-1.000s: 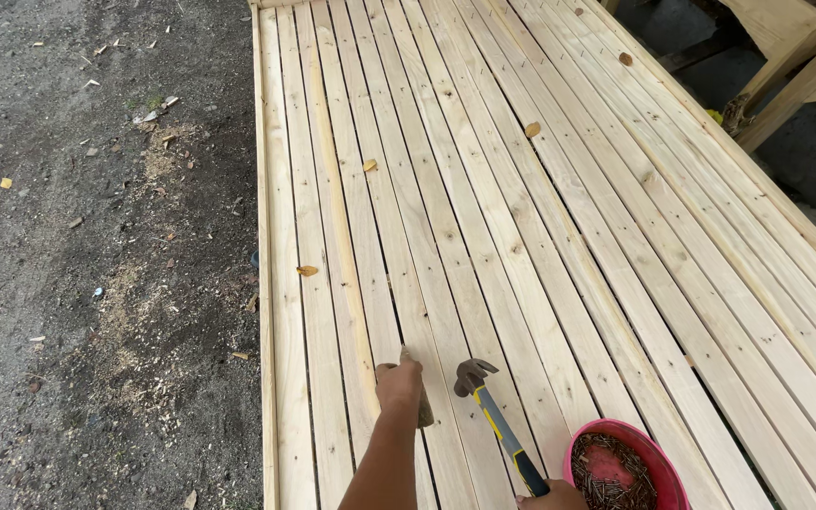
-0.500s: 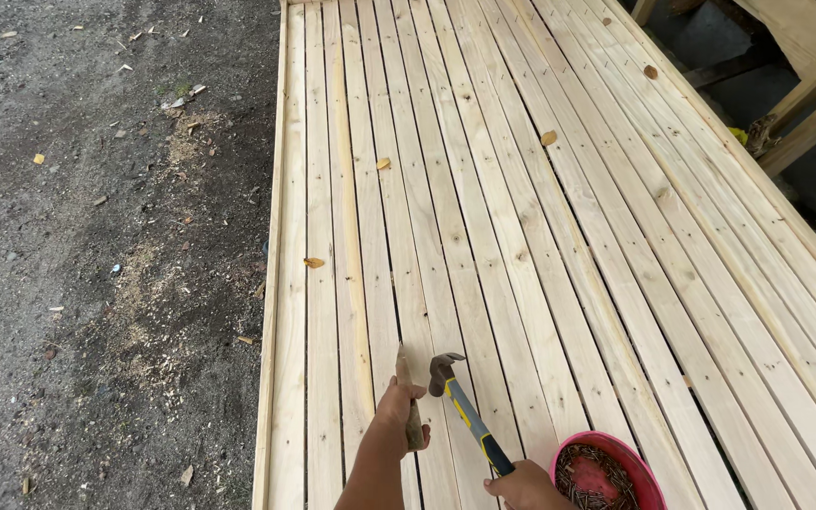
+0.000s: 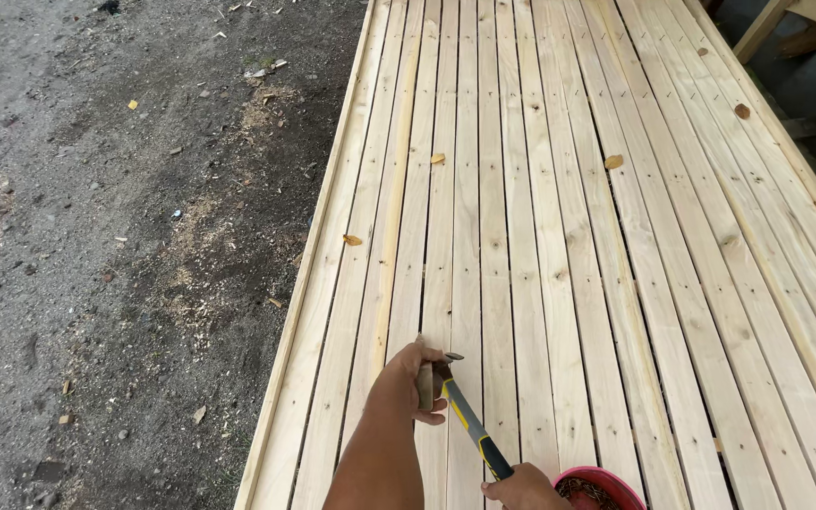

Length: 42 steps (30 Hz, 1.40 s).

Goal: The person uses a hammer to drive nails into a series of parallel wooden planks laid out on a flat surface. They repeatedly pick up nails from a pink container and hammer them into the planks, working along the length of the assembly.

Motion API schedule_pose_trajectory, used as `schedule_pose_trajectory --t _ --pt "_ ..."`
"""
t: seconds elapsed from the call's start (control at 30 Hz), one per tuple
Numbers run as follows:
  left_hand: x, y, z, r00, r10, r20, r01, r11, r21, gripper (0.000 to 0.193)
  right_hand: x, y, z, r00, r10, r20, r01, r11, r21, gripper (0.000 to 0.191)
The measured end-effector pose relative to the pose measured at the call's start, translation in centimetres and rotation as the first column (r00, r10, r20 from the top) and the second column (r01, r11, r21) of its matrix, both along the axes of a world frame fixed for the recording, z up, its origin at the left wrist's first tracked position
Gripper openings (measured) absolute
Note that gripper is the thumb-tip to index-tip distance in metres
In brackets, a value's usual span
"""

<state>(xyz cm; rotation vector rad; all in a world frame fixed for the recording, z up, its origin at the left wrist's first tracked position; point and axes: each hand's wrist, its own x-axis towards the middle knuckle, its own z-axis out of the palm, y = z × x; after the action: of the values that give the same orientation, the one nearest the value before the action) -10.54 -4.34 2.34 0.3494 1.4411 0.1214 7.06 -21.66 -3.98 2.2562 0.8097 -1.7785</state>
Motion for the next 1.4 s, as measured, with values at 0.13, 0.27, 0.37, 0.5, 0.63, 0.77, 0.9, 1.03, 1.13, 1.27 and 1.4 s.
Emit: schedule_pose_trajectory --t 0.13,0.27,0.37,0.5,0.63,0.77,0.9,1.03,1.13,1.27,1.4 --pt "-0.4 -3.0 -0.4 0.949 0.247 0.195 -0.241 0.969 -0.056 0.035 0.3 0.9 0.7 0.995 -0.096 -0.025 0.095 0.995 -0.031 0.035" --pt "0.2 -5.1 -2.4 0.934 0.310 0.176 -0.316 0.949 0.004 0.035 -0.4 0.2 1.4 0.960 -0.247 -0.130 0.250 0.968 0.009 0.036" --pt "0.5 -5.8 -3.3 0.929 0.321 0.184 -0.332 0.943 0.032 0.031 -0.5 -0.5 1.0 0.967 -0.225 -0.119 0.228 0.973 0.016 0.034" --pt "0.1 -6.5 -3.5 0.925 0.335 0.180 -0.335 0.942 -0.028 0.035 0.3 -0.6 0.0 0.997 -0.047 -0.062 0.047 0.999 0.007 0.036" --pt "-0.8 -6.0 -2.8 0.933 0.312 0.178 -0.312 0.950 -0.030 0.033 0.5 -0.1 -0.5 0.997 0.077 0.011 -0.075 0.990 -0.115 0.041" --pt "-0.6 -1.6 -2.2 0.970 0.231 0.080 -0.225 0.971 -0.079 0.042 0.6 0.5 -0.1 0.993 0.115 0.017 -0.112 0.987 -0.118 0.045" --pt "0.0 -3.0 -2.6 0.967 0.217 0.131 -0.216 0.976 -0.022 0.037 1.0 0.7 0.3 0.992 0.125 0.026 -0.122 0.989 -0.085 0.050" --pt "-1.2 -7.9 -2.5 0.987 0.160 0.021 -0.158 0.986 -0.059 0.039 0.3 0.6 1.2 0.995 0.099 0.014 -0.097 0.990 -0.098 0.053" --pt "-2.4 -6.0 -1.0 0.971 0.221 0.086 -0.217 0.974 -0.057 0.046 -0.6 0.5 1.2 0.998 -0.023 -0.063 0.022 0.999 -0.024 0.041" --pt "-1.8 -3.0 0.3 0.970 0.145 0.197 -0.153 0.988 0.026 0.051 0.1 -0.1 0.2 0.979 -0.173 -0.106 0.174 0.985 -0.001 0.034" --pt "-1.1 -3.4 -0.4 0.941 0.185 0.284 -0.197 0.980 0.013 0.057 1.8 -1.0 -0.7 0.978 -0.202 -0.043 0.200 0.979 -0.043 0.033"
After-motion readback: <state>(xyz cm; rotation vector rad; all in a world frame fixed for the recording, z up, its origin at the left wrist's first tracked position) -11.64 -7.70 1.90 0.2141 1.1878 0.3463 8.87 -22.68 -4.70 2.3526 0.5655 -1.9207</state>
